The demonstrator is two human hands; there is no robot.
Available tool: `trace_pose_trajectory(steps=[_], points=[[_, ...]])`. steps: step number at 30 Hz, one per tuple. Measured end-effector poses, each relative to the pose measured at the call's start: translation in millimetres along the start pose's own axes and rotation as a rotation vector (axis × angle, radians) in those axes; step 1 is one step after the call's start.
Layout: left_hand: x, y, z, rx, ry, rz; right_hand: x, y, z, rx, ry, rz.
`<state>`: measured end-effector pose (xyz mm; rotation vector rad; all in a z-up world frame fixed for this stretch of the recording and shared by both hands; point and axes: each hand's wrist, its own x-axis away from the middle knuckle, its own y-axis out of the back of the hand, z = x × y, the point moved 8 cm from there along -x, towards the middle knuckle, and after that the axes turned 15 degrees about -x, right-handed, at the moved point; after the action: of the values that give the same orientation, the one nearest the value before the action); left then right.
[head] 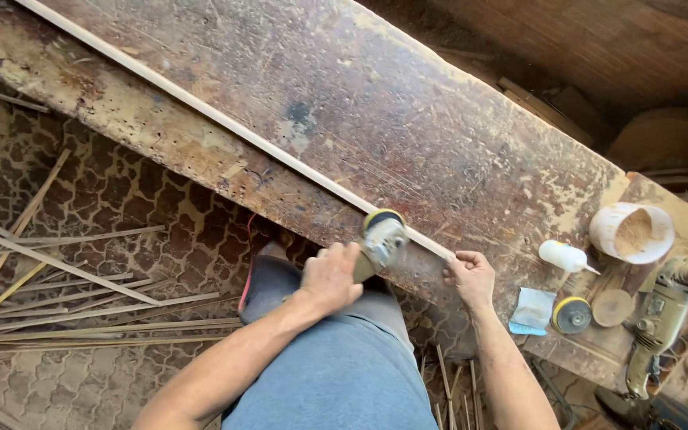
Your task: The recorder is using a handheld angle grinder with a sanding attachment to smooth and shape long, thin strips of wood on a workbench in a workshop.
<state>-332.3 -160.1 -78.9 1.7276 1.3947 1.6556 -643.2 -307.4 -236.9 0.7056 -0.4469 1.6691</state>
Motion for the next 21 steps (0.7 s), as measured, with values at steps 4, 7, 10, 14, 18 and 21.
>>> trace_pose_trajectory(steps=[4, 7, 10, 14, 18, 21], points=[[12.2, 18.9, 77.7, 0.148, 0.361, 0.077, 4.6, -2.3, 6.8, -0.017, -0.039, 0.027], [19.1, 42.8, 120.5, 0.194, 0.511, -0.033, -6.8, 3.7, -5.6, -0.039, -0.034, 0.04], [12.5, 38.2, 127.3, 0.092, 0.424, -0.161, -7.4, 3.8, -8.5, -0.093, -0.046, 0.069], [2.5, 31.3, 56.2, 0.125, 0.31, -0.006, -16.8, 16.2, -25.4, -0.147, -0.071, 0.092], [-5.3, 14.4, -30.7, 0.062, 0.063, 0.119, -29.2, 31.1, -40.7, -0.255, -0.109, 0.164], [-2.5, 13.5, -57.7, 0.021, -0.067, 0.155, -9.3, 2.7, -13.8, -0.186, -0.093, 0.173]])
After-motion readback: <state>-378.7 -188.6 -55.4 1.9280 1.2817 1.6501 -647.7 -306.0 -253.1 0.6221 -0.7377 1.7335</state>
